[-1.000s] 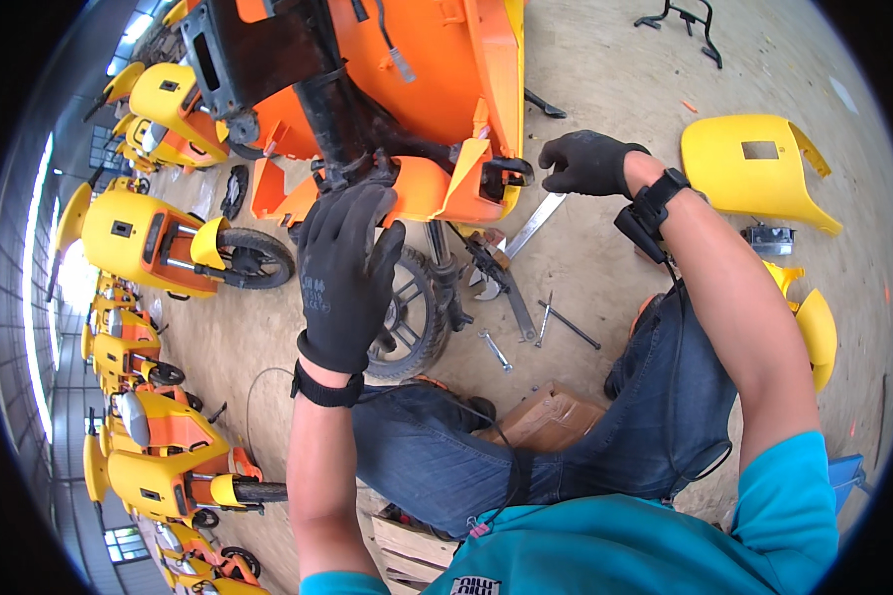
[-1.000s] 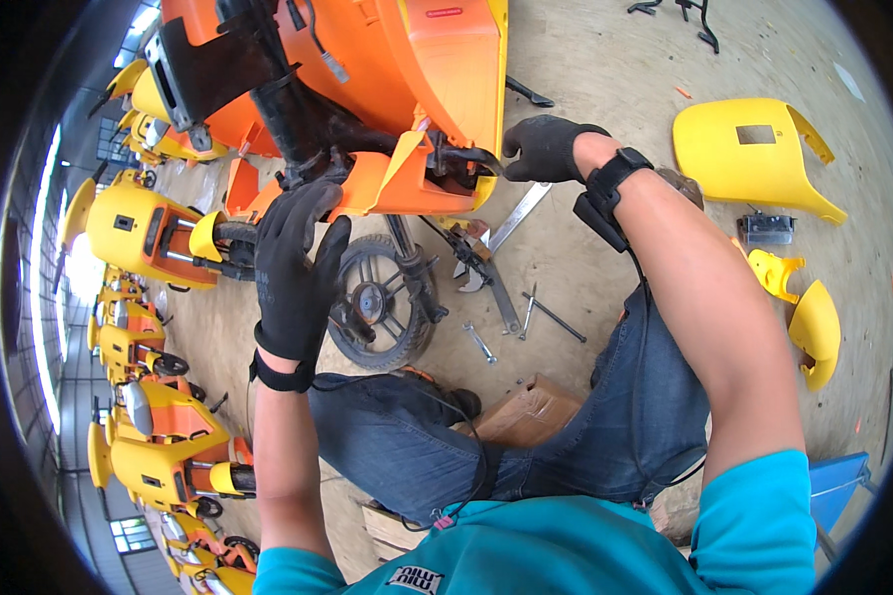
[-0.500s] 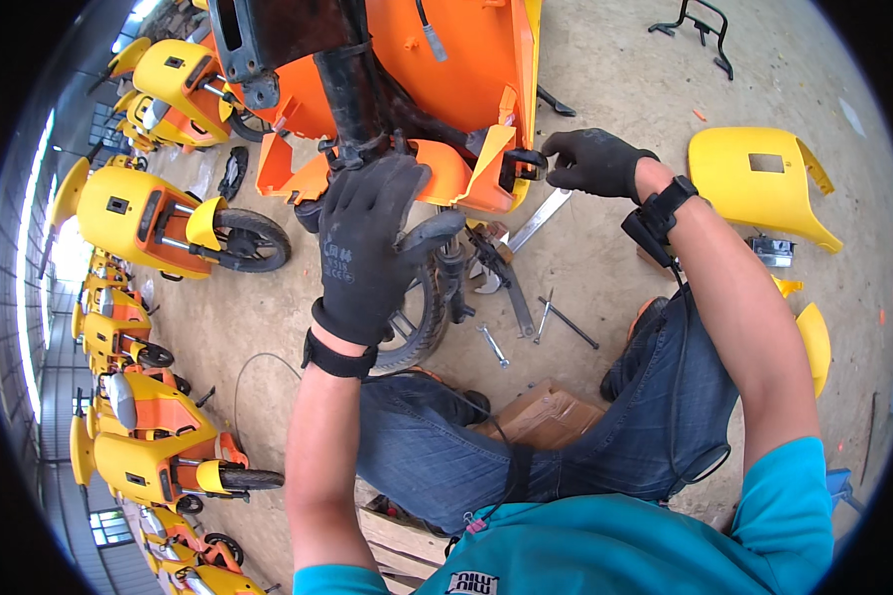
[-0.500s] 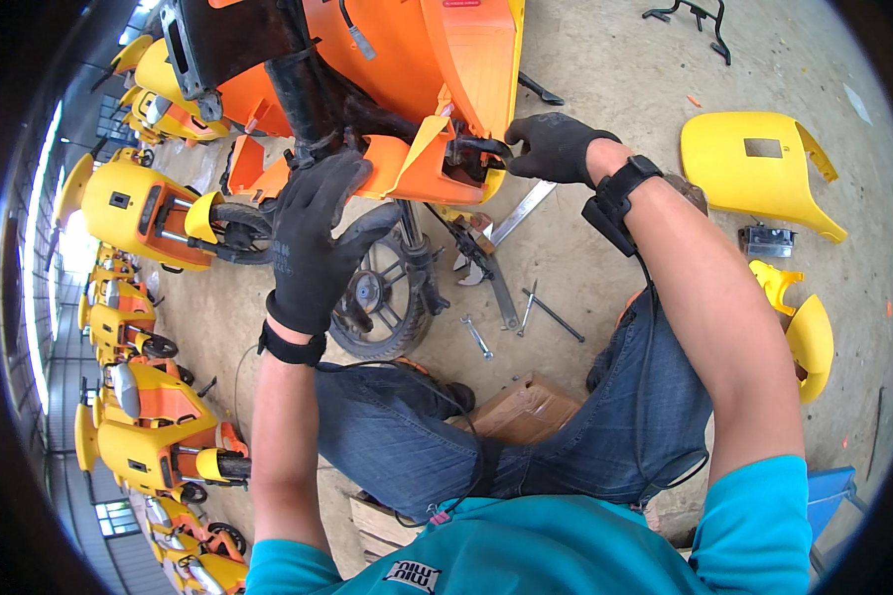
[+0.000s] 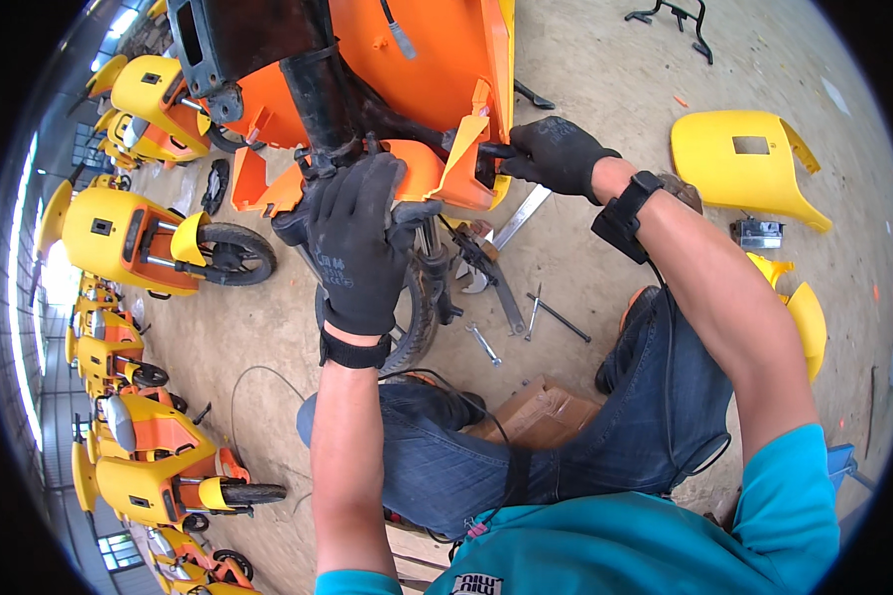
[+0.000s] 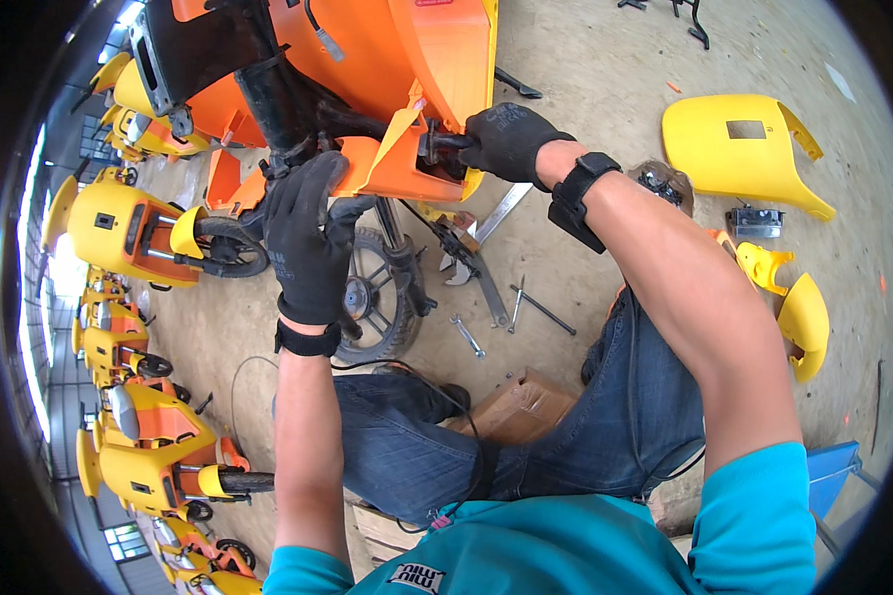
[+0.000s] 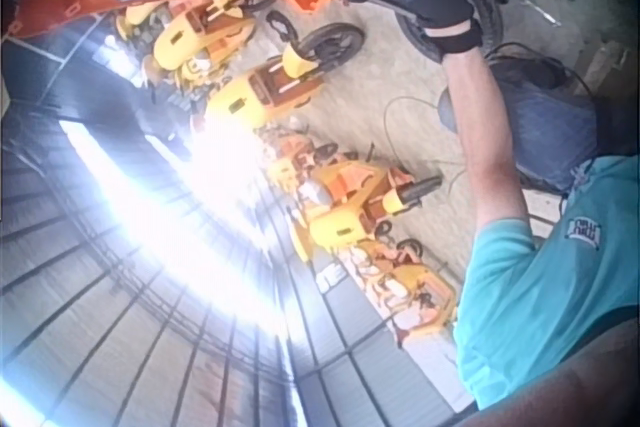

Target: The person attaches components to an orange scooter frame using a wrench. They manipulate the front fork, tighten bolts, and handle plastic panels while kneeling on the floor.

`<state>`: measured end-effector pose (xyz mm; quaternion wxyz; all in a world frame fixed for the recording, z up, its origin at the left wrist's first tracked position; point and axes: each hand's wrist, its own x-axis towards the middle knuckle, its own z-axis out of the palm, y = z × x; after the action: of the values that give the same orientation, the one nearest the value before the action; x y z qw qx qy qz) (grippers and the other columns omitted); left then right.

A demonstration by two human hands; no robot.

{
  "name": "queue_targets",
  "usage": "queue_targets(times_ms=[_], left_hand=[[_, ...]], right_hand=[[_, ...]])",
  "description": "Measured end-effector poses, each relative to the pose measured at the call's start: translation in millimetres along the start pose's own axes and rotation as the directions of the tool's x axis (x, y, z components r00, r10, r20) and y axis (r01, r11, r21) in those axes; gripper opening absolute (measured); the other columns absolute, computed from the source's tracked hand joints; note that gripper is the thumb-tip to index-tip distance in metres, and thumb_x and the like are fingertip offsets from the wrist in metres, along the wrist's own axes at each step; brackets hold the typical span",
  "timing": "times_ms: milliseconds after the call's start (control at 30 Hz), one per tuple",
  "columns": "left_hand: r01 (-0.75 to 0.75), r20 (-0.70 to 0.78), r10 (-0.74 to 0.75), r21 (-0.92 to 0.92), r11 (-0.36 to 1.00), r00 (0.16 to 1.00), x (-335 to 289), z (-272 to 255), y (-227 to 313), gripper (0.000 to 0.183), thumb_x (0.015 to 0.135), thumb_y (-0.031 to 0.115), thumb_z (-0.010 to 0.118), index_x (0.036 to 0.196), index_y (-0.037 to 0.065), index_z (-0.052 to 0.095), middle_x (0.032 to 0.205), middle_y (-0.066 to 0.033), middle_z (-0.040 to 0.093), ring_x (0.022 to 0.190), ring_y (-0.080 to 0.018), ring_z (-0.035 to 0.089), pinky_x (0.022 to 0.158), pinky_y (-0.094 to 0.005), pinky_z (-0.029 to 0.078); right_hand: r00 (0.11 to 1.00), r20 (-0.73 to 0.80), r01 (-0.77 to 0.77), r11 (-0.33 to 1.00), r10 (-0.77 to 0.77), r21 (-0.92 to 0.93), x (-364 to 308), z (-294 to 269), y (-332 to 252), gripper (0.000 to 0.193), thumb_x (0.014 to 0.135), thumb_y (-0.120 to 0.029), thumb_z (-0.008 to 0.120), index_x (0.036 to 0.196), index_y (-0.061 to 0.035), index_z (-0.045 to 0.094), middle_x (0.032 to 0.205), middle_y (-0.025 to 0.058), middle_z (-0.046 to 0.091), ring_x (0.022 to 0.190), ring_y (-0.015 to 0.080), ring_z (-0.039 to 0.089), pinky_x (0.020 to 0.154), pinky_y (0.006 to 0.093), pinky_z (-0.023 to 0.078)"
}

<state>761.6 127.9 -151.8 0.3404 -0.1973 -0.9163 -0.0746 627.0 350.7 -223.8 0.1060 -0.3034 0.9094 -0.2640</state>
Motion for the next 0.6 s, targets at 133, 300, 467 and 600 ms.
queue_targets(times_ms=[133, 300, 467, 600], left_hand=[[0.017, -0.004, -0.018, -0.049, 0.999, 1.000, 0, -3, 5, 0.042, 0.074, 0.023, 0.077, 0.111, 0.006, 0.064, 0.112, -0.0112, 0.066, 0.105, -0.0313, 0.060, 0.093, -0.0411, 0.044], [0.029, -0.010, -0.030, -0.136, 0.990, 0.999, 3, -2, 9, 0.047, 0.069, 0.024, 0.082, 0.108, 0.005, 0.065, 0.110, -0.0102, 0.067, 0.104, -0.0301, 0.061, 0.092, -0.0400, 0.045], [0.062, -0.034, -0.065, -0.077, 0.995, 0.997, 4, -3, 13, 0.045, 0.068, 0.025, 0.084, 0.104, 0.005, 0.066, 0.108, -0.0096, 0.067, 0.104, -0.0298, 0.060, 0.091, -0.0400, 0.045], [0.075, -0.080, -0.077, -0.031, 0.997, 0.994, 5, -8, 25, 0.039, 0.068, 0.023, 0.083, 0.098, 0.006, 0.065, 0.103, -0.0089, 0.067, 0.103, -0.0304, 0.060, 0.090, -0.0409, 0.045]], right_hand=[[0.999, 0.003, -0.049, 0.998, 0.049, 0.033, -1, 2, -1, 0.036, 0.086, -0.035, 0.062, 0.102, -0.0030, 0.065, 0.092, 0.0198, 0.067, 0.091, 0.0352, 0.064, 0.081, 0.0422, 0.050], [0.999, -0.039, -0.013, 0.998, 0.015, 0.057, -1, 6, 3, 0.032, 0.087, -0.030, 0.064, 0.102, -0.0012, 0.064, 0.088, 0.0196, 0.067, 0.083, 0.0354, 0.064, 0.074, 0.0413, 0.049], [1.000, -0.016, 0.018, 0.999, -0.018, 0.047, 0, 4, 6, 0.033, 0.087, -0.031, 0.063, 0.102, -0.0014, 0.064, 0.091, 0.0198, 0.067, 0.085, 0.0360, 0.063, 0.076, 0.0421, 0.049], [1.000, 0.017, 0.020, 0.998, -0.021, 0.058, 2, 3, 8, 0.033, 0.087, -0.033, 0.062, 0.100, -0.0024, 0.065, 0.092, 0.0197, 0.066, 0.089, 0.0361, 0.063, 0.078, 0.0433, 0.049]])
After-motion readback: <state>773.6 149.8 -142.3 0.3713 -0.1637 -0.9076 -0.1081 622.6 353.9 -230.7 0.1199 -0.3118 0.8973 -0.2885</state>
